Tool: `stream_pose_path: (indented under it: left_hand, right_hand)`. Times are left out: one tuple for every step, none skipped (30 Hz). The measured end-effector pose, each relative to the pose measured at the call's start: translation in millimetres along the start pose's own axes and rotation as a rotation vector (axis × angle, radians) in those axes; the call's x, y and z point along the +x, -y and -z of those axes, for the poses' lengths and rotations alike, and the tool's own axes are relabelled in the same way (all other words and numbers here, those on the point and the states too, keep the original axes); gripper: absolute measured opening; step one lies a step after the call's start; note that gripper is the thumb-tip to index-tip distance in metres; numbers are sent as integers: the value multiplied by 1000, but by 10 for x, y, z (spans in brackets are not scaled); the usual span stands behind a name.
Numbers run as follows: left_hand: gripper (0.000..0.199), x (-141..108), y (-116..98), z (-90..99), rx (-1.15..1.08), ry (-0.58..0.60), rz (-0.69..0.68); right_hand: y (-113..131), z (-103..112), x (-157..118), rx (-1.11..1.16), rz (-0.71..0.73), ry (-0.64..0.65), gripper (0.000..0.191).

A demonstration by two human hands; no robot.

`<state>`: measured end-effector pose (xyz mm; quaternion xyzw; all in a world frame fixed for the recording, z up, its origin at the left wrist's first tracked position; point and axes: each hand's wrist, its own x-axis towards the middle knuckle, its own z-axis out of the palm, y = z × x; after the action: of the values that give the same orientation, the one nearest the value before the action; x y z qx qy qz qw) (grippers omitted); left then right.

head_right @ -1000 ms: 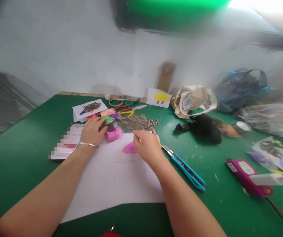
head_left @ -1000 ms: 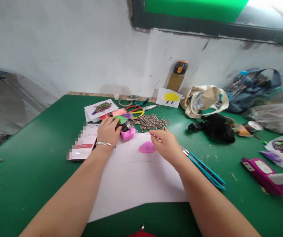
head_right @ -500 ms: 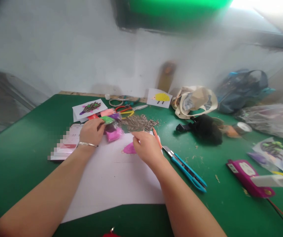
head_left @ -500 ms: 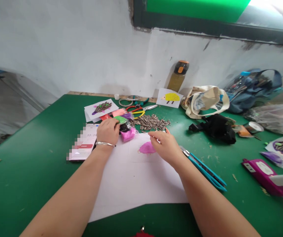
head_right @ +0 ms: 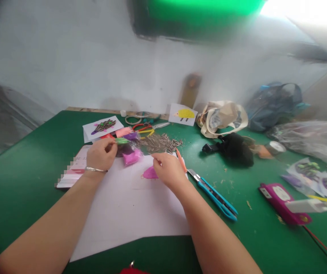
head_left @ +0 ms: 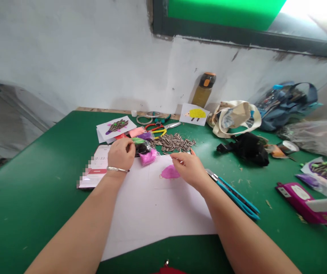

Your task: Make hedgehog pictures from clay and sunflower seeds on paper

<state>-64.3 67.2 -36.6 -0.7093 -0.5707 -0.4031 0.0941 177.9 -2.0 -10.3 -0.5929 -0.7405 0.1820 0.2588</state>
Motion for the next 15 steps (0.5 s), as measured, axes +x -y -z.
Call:
stream_pose_path:
  left_hand:
    - [17, 3, -8, -4, -13, 35, -23]
    - [17, 5, -18, -9, -27, 76, -47]
    - [18, 6, -29, -14, -41, 114, -69]
    - [18, 7, -40, -18, -55, 142, -87]
    - [19, 6, -49, -21, -65, 159, -99]
    - [19, 6, -57, -22, -72, 166, -105]
    - [20, 4, -62, -21, -75, 169, -106]
    - [21, 3, -64, -17, -76, 173, -106]
    - [22, 1, -65, -12, -77, 178, -106]
    - [23, 0, -64, -7, -78, 187, -108]
    - [24, -1, -62, -1, -79, 195, -110]
    - [24, -1, -61, 4, -80, 203, -112]
    - [24, -1, -59, 8, -80, 209, -114]
    - [24, 0, -59, 11, -81, 213, -116]
    - [23, 1, -59, 12, -83, 215, -116]
  right_hand:
    - [15, 12, 61, 12, -8, 5, 29]
    - [38, 30, 143, 34, -13, 6, 28]
    - [72, 49, 246, 48, -11, 4, 27]
    - [113, 67, 365, 43, 5, 21, 27]
    - [160, 78, 496, 35, 20, 57, 27]
    - [210, 78, 631, 38, 10, 84, 27]
    - [260, 64, 764, 48, -23, 87, 25]
    - [304, 35, 888, 44, -35, 83, 25]
    - [340, -9, 1000, 38, -50, 68, 24]
    - [366, -65, 1096, 27, -61, 55, 25]
    - [380, -129, 1177, 21, -64, 47, 25]
    - [382, -199, 1243, 13, -71, 37, 26]
    - [373, -269, 1296, 5, -81, 31, 26]
    - [355, -336, 1339, 0, -90, 25, 25]
    - [332, -398, 1374, -3, -100, 21, 25]
